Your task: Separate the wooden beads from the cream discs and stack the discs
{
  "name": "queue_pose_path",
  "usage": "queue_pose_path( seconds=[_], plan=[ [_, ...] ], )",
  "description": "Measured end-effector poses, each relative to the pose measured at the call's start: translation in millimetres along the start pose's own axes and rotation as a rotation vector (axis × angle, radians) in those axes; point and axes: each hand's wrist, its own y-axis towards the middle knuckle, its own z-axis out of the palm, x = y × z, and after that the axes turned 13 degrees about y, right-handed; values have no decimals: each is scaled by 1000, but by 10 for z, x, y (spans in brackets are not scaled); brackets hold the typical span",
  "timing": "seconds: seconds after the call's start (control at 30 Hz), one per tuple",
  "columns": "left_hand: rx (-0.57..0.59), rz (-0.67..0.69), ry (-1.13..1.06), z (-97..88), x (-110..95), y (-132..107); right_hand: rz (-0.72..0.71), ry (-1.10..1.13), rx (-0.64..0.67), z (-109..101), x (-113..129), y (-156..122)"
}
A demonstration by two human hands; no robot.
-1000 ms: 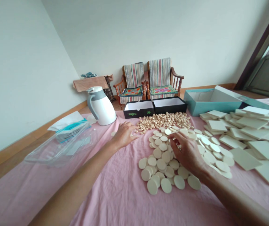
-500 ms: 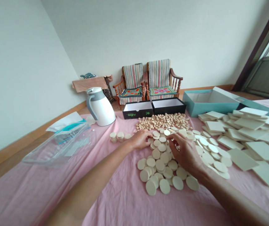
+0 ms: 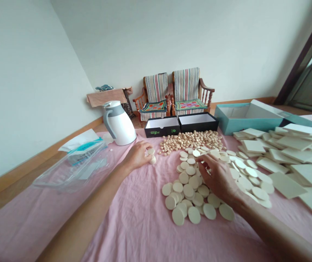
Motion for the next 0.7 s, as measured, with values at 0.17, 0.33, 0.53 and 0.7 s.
queue_pose_path(
  seconds=[0.17, 0.33, 0.53, 0.7],
  plan=[
    [66, -27, 161, 44, 36, -51, -4, 11, 4, 0, -3, -5],
    [114, -35, 207, 118, 3, -77, 0, 3, -3, 4, -11, -7],
    [22, -9, 101, 69, -104, -51, 1, -2, -13, -15, 29, 8],
    [45, 246, -150, 121, -427, -28, -6, -3, -21, -33, 46, 12]
  ],
)
